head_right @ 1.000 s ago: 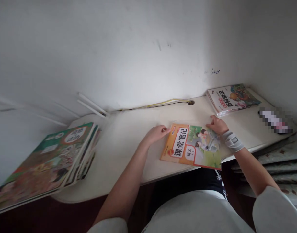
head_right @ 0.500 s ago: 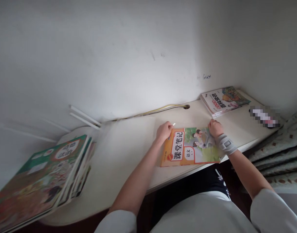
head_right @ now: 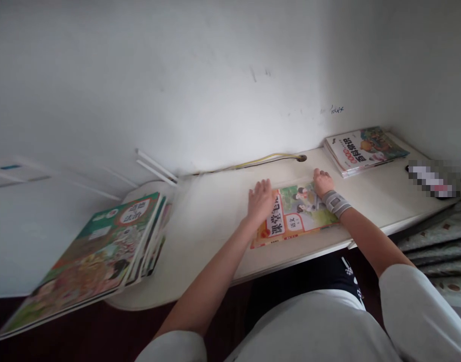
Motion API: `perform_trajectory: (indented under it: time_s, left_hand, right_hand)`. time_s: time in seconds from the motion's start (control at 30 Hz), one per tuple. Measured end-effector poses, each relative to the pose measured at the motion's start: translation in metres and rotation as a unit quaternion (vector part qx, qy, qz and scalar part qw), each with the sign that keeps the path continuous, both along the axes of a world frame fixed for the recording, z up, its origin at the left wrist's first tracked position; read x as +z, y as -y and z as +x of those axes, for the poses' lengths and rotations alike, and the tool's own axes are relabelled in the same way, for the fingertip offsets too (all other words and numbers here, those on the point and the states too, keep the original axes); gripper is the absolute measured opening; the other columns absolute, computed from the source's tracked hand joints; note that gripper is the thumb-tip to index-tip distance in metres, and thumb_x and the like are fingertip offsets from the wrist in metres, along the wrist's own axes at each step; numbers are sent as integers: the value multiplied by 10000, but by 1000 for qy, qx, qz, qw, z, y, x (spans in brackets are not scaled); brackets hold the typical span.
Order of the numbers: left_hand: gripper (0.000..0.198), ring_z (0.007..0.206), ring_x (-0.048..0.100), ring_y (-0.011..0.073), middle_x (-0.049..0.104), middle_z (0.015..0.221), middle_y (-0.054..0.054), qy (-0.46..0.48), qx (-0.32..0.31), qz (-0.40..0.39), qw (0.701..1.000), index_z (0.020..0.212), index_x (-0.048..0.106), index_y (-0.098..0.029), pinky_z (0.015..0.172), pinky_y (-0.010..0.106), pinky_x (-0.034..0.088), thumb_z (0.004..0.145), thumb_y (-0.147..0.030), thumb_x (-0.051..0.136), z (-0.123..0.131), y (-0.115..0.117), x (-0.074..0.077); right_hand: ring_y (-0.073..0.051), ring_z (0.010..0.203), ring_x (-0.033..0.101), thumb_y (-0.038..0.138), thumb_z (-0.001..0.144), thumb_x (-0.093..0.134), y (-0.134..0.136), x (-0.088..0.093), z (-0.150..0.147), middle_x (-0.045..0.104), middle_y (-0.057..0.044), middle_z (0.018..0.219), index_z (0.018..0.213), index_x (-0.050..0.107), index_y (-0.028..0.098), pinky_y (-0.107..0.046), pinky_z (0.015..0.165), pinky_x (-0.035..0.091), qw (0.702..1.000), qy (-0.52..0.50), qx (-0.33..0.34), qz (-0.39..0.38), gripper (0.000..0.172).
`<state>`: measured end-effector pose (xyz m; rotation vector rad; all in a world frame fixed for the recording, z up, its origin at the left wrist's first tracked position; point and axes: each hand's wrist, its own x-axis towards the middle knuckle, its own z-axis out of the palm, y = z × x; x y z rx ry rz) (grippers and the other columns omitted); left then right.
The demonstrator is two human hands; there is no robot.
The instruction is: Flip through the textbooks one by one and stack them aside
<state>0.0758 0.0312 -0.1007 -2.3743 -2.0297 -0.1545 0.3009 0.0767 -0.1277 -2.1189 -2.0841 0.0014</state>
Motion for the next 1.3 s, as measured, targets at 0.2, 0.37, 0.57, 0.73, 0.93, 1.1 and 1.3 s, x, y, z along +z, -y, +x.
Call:
perform_trajectory:
  time_s: [0.2, 0.37, 0.57, 0.73, 0.93, 1.1, 1.3]
  left_hand:
    - [777, 1394, 143, 401, 200, 1517, 213, 3, -51, -107, 993, 1445, 250, -94, 1069, 608, 189, 885, -629, 188, 39, 23, -19]
    - [701, 1401, 136, 384, 175, 1534, 177, 29, -29, -51, 998, 1445, 268, -100, 1095, 595, 144, 919, -545, 138, 39, 29, -32]
    - [546, 1404, 163, 338, 241, 1525, 130, 24, -45, -21, 998, 1451, 270, -155, 1103, 557, 165, 938, -332, 220, 35, 36, -33]
    - [557, 1405, 182, 306, 239, 1534, 65, 31, -12, -48, 998, 1453, 277, -202, 1120, 519, 170, 945, -403, 167, 10, 32, -30]
    - [572, 1407, 185, 291, 314, 1486, 173, -22, 40, -35, 998, 1417, 326, -68, 1135, 526, 68, 945, -352, 175, -4, 26, -21]
    - [500, 1377, 224, 367, 358, 1450, 214, -27, 11, 4, 1000, 1331, 447, -36, 1092, 578, 156, 893, -176, 251, 37, 19, -9]
    - [546, 1405, 182, 299, 284, 1503, 160, 43, -28, -29, 998, 1434, 293, -95, 1098, 532, 216, 903, -216, 246, 54, 20, -22]
  right_hand:
    - [-241, 968, 586, 160, 894, 342, -1, 12, 8, 614, -178, 1061, 1213, 441, 92, -326, 825, 409, 1000, -3, 7, -15, 341]
    - [-294, 1123, 514, 190, 853, 451, 12, 32, -17, 504, -218, 1282, 1222, 485, 98, -393, 917, 388, 999, 13, 50, 11, 382]
    - [-214, 1291, 400, 394, 964, 248, 48, 7, -74, 490, -118, 1375, 1295, 489, 124, -379, 1078, 277, 978, -26, 203, 41, 491]
    - [-285, 1368, 282, 475, 944, 268, 57, -8, -30, 330, -123, 1485, 1403, 380, 133, -477, 1091, 227, 978, 15, 209, -11, 582]
    - [-293, 1353, 302, 420, 942, 294, 56, 8, 9, 355, -161, 1466, 1377, 401, 109, -527, 1079, 198, 988, 67, 138, -19, 546]
    - [-270, 1244, 441, 319, 952, 294, 42, 27, -41, 570, -157, 1263, 1048, 636, 144, -499, 1056, 242, 990, 48, 134, 19, 396]
    - [-165, 1141, 529, 330, 987, 157, 40, 10, -73, 634, -82, 1164, 1144, 584, 168, -304, 1004, 346, 975, -74, 208, 35, 483]
